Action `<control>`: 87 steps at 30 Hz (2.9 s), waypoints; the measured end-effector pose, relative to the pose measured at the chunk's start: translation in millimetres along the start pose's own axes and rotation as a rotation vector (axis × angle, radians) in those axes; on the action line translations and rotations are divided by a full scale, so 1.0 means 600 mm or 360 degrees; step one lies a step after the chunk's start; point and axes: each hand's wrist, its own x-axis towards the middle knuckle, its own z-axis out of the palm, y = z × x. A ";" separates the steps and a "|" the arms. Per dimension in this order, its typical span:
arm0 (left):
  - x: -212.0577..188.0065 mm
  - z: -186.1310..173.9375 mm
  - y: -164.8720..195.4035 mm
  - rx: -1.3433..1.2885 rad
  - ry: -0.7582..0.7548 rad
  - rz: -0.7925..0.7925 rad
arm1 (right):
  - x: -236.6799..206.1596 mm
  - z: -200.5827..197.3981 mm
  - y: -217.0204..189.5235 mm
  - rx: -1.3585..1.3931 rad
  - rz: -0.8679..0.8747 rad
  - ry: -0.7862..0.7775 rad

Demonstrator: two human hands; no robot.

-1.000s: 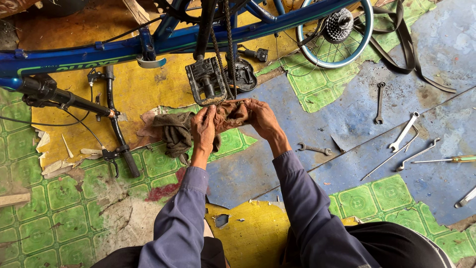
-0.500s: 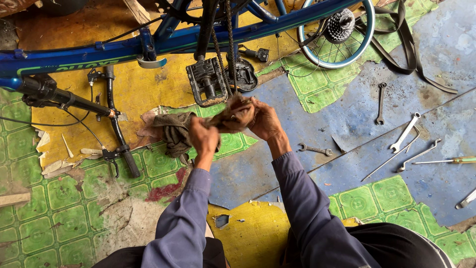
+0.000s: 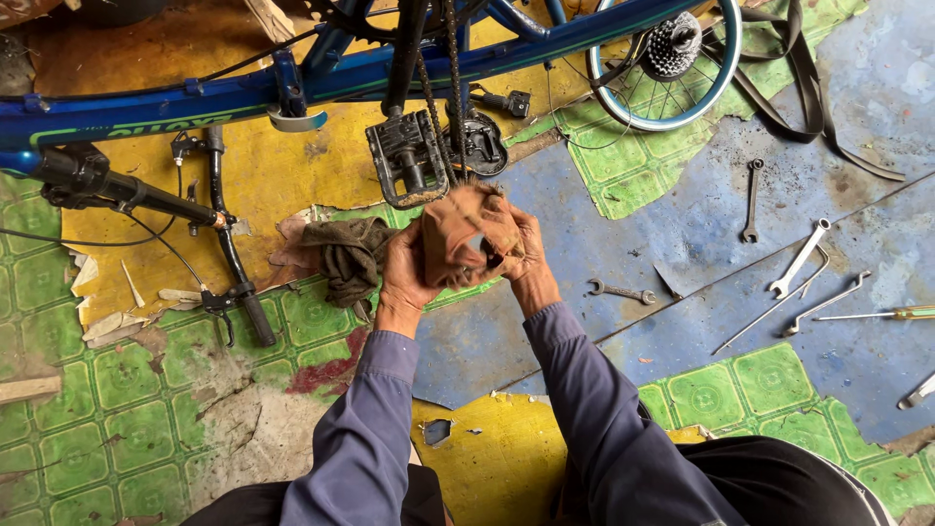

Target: The person sits on the floor of a bicycle repair shop and works on a bicycle chain, pressing and joining chain links by hand. They then lift the chain to the blue bicycle frame, thread it around the chainring and pedal crank, and wipe the chain with a rag.

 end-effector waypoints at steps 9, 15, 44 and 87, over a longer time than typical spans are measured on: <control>-0.014 0.037 0.013 0.0500 -0.0147 0.0103 | -0.002 0.063 0.001 -0.1063 0.0038 0.0737; 0.008 0.016 -0.004 0.0715 -0.0059 0.0169 | 0.001 0.054 -0.014 -0.1909 -0.0009 0.0702; 0.024 -0.036 0.031 0.0601 0.0963 0.0629 | 0.021 0.053 0.181 -0.3235 -0.0764 0.0157; 0.023 0.022 -0.038 0.0003 -0.0128 -0.0147 | 0.014 0.073 0.067 -0.3175 -0.0676 0.0801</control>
